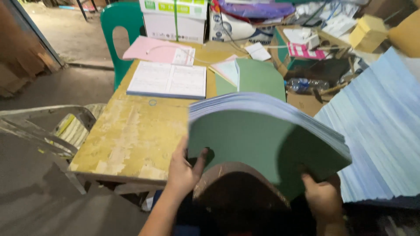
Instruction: The person is aligning and stacking large quantities of printed paper on a desk.
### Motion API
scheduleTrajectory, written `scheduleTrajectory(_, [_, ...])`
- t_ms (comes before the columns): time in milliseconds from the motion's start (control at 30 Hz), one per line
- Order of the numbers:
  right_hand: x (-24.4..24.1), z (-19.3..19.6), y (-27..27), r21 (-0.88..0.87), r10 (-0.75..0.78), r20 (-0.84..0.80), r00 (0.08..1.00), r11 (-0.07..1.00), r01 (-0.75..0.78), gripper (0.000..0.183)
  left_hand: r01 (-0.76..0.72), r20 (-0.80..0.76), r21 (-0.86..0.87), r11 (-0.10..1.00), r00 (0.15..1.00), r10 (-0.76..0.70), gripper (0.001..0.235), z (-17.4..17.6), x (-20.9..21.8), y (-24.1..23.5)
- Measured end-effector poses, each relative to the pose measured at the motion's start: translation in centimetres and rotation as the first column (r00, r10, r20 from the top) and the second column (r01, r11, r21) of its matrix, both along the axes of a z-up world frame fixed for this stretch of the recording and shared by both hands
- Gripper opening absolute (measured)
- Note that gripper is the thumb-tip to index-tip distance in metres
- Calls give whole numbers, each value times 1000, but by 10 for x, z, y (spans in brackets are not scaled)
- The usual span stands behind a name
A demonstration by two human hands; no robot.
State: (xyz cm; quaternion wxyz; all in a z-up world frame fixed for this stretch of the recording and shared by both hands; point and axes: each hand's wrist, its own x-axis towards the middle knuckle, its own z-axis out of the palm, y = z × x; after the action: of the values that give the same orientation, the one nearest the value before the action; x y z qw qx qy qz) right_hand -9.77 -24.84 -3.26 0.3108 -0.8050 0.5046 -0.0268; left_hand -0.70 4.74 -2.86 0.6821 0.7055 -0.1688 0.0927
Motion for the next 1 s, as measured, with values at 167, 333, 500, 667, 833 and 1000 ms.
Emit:
scheduleTrajectory(167, [3,-27,-8,-147,352,866,354,857,-495,39,-120,84,81,989,990,113,42,-6,-7,9])
scheduleTrajectory(333, [66,-129,-82,129,187,628,755,932,-339,47,-48,-358,165,985,928,105,64,-18,19,8])
scheduleTrajectory(500, [64,-83,-18,-123,276,504,818,961,-248,58,-135,-159,541,830,953,258,48,-61,28,-8])
scheduleTrajectory(667, [40,-58,1,-54,250,379,891,967,-248,78,-28,107,115,993,994,15,43,-60,23,-15])
scheduleTrajectory(833, [8,-51,-22,-72,271,751,603,940,-332,46,49,-166,-68,996,984,-60,55,2,-6,15])
scheduleTrajectory(1000, [8,-44,-25,-23,334,883,331,734,-679,50,61,27,-40,997,998,-60,39,2,-5,20])
